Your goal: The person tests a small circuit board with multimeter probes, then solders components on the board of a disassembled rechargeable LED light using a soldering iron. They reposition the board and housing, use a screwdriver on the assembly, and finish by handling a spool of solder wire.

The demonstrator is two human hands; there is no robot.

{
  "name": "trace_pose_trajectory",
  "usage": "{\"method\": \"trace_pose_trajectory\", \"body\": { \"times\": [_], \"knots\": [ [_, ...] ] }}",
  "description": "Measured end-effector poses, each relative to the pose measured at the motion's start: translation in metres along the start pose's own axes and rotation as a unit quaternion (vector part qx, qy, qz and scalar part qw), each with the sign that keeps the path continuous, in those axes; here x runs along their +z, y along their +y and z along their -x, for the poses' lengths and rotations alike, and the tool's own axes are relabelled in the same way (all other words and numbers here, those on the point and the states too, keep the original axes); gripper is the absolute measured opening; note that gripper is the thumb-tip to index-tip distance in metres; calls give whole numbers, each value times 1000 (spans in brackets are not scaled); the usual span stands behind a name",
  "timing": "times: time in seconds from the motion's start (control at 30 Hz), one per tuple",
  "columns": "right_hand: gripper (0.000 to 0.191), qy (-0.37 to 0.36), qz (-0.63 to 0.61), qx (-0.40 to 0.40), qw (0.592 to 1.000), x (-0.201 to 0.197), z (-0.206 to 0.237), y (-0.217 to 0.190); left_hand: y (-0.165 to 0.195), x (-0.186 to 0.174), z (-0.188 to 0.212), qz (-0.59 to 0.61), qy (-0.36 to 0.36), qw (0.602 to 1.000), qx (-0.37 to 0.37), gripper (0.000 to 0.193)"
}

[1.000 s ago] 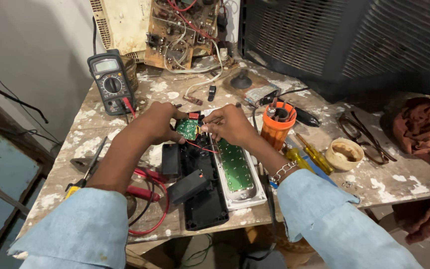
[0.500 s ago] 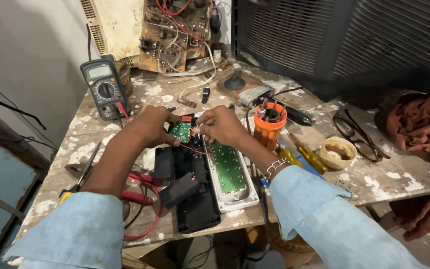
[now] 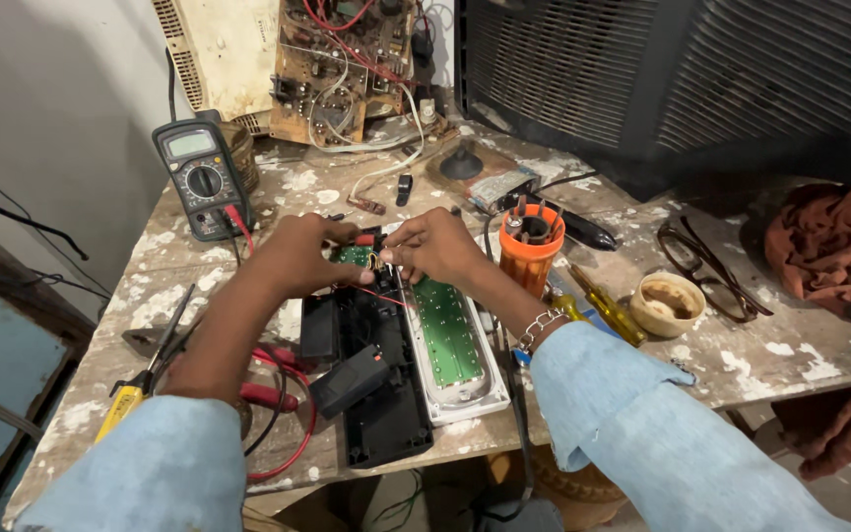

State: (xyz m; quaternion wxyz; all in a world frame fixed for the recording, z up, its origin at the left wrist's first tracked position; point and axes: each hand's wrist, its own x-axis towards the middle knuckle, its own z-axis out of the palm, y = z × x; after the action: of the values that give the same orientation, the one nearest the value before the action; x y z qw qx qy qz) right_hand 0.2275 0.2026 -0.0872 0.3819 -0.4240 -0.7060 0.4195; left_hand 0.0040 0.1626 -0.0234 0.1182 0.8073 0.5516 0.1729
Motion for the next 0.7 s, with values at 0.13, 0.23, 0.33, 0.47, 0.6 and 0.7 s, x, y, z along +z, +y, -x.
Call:
{"method": "trace_pose_trajectory", "body": {
  "times": [0.13,0.23,0.33,0.47,0.6,0.7],
  "knots": [
    [26,10,14,15,1000,1,-1,2,-4,13,-5,97,96,983,123,54],
    [24,4,21,10,1000,-1,-3,4,-3,20,-14,68,73,990,95,47],
    [25,0,0,8,1000,0,-4,8,0,31,-17,32,37,991,124,34],
    [27,-22,-40,1,999,-6,-1,13,-3,40,-18,83,62,988,116,31],
    [28,-28,-73,21,997,-8,-1,13,-6,44,-18,118,77,985,96,29],
    [25,-28,-76,30,996,-9,1,10,-3,47,-16,133,87,985,59,27]
  ]
}}
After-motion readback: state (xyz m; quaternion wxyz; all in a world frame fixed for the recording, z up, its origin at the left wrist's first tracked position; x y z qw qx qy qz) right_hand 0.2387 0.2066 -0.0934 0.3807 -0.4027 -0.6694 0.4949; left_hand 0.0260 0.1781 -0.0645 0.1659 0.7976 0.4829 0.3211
